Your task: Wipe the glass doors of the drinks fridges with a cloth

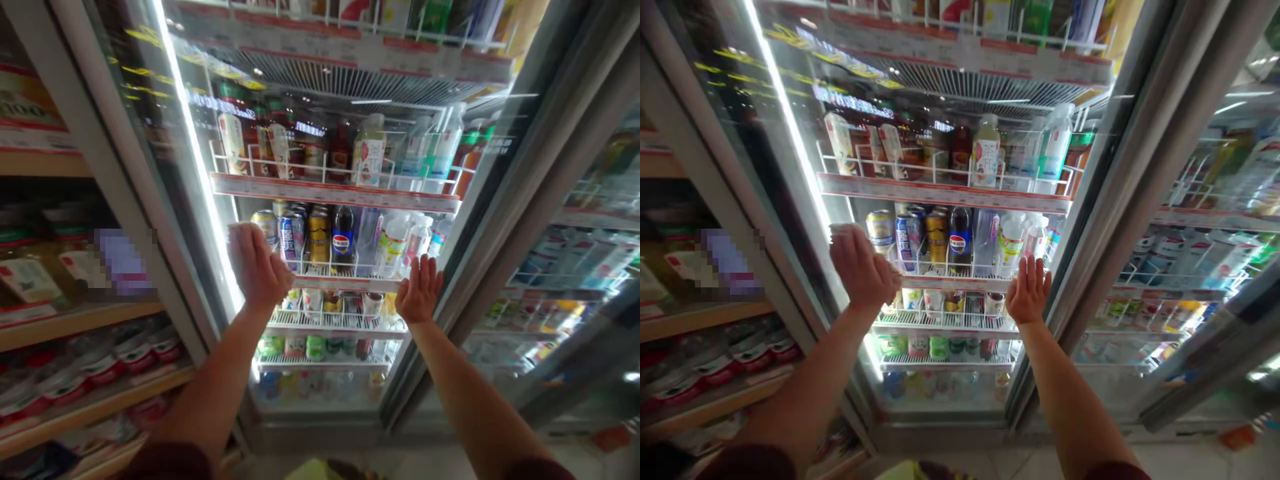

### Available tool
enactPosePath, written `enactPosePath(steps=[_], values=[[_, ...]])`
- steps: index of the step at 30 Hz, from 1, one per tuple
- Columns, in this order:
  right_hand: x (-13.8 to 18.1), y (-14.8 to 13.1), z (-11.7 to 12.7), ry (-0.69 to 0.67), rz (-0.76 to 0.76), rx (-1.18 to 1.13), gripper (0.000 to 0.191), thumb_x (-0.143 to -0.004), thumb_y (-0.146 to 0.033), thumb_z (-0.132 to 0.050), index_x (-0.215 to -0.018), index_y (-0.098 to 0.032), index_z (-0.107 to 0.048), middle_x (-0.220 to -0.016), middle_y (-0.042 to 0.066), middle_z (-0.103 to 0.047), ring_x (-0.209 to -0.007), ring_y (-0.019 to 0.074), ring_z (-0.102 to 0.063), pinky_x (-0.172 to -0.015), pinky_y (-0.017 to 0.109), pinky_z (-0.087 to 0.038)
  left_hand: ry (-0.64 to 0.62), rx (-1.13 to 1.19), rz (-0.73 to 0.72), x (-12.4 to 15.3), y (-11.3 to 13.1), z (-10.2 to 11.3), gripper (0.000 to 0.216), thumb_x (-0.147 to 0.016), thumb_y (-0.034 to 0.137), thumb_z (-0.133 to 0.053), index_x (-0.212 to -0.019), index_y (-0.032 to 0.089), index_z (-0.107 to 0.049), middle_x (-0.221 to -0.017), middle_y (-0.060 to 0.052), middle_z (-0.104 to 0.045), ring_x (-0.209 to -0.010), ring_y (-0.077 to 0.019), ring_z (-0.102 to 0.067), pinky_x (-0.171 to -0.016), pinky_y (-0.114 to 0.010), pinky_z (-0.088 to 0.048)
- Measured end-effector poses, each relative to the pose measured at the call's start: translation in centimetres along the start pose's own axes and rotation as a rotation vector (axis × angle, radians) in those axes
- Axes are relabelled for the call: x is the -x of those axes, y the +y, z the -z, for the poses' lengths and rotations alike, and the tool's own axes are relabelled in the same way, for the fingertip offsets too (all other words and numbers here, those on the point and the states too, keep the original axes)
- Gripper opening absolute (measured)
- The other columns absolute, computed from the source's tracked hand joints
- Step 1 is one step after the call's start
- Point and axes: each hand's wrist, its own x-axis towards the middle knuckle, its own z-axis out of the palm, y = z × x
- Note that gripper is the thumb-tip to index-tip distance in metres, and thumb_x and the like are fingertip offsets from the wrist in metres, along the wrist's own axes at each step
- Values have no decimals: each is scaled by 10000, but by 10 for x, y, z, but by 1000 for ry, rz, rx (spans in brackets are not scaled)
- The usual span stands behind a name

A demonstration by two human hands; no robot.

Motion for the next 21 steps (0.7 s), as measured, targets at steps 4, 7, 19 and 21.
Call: enactPosePath(steps=[4, 7, 19, 21], values=[[0, 5, 1, -1, -1, -23, 689, -969, -246, -428, -1615, -144, -214, -1586, 197, -406, -1520, 307, -305, -1225, 539, -244, -69, 125, -98, 31, 60, -13, 673, -1004, 313, -376, -1604, 77, -181, -1635, -180, -295, -1572, -303, -51, -1277, -533, -161], [-6, -8, 15, 14, -54, -85, 654, -982, -229, -422, -1607, -153, -242, -1580, 208, -408, -1514, 323, -319, -1203, 577, -281, -255, 208, -210, 62, 94, -13, 662, -1027, 412, -313, -1609, 119, -200, -1620, -131, -348, -1569, -277, -94, -1278, -476, -173], [41, -167, 19, -280, 223, -387, 665, -962, -122, -411, -1607, -132, -249, -1547, 157, -482, -1571, 235, -162, -1244, 452, -230, -262, 498, -97, 57, 34, 36, 610, -1058, 393, -174, -1626, 202, -58, -1630, -150, -326, -1524, -230, -293, -1186, -447, -376], [54, -158, 22, -304, 312, -375, 642, -939, -80, -406, -1574, -155, -346, -1487, 118, -563, -1557, 199, -217, -1268, 419, -145, -186, 311, -79, 60, 1, 36, 623, -1037, 317, -336, -1620, 232, -133, -1633, -138, -323, -1547, -269, -220, -1218, -504, -299]])
